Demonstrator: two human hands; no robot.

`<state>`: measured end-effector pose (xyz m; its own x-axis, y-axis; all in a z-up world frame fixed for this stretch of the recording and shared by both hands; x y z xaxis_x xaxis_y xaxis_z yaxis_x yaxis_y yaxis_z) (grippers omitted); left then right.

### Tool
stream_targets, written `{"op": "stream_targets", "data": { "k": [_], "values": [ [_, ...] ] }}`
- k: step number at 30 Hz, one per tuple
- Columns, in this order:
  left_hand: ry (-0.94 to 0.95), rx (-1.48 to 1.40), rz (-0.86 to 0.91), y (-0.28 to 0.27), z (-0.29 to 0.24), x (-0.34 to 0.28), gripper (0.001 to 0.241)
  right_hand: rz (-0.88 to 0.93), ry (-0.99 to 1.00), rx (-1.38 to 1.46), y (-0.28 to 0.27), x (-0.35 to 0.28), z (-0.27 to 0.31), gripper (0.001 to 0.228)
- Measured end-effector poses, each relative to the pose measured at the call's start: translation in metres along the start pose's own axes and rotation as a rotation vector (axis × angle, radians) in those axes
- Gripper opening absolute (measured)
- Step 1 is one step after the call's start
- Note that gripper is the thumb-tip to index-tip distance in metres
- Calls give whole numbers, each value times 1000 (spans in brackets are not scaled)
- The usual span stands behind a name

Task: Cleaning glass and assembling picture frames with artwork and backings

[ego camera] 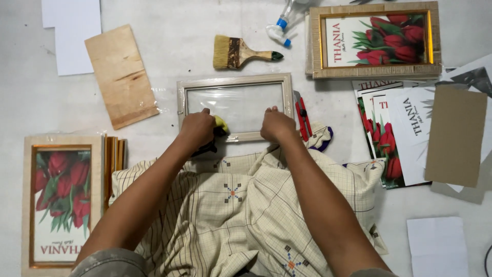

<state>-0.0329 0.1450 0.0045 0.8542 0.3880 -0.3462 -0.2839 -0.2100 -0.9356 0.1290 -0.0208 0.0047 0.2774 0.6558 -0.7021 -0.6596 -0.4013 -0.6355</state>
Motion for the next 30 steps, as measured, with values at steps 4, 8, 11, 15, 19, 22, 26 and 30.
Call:
{"op": "stream_targets", "data": {
  "k": [4,8,11,15,19,22,26,30],
  "values": [
    [81,49,-121,-6,-10,44,32,28,21,-5,-1,1,1,80],
    [40,124,-300,-9,-21,94,27,12,30,19,-6,0,5,77],
    [44,157,-315,-6,-27,103,26,-1,34,38,-6,1,3,76],
    [151,139,-340,-11,-49,66,23,-20,32,43,-1,6,0,76],
    [178,84,-159,17,-69,37,26,-28,39,34,1,5,0,76],
    [217,93,-78,17,-87,21,26,-26,16,23,-1,-4,3,74],
    [155,68,-55,4,-85,36,27,3,15,35,-9,-17,7,73],
    [147,98,-195,-21,-101,77,23,14,10,128,-2,-1,1,69]
  ]
}}
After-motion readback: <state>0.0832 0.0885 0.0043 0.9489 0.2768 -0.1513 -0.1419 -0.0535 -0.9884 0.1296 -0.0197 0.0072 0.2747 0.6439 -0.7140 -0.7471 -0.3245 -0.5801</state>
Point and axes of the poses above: each hand's wrist, its own x-axis towards the middle knuckle, its own y-axis out of the palm, z = x × y, the point moved 7 cm from there along x, towards the middle knuckle, and after that the axes turned 11 degrees about -x, right-handed, at the moved point
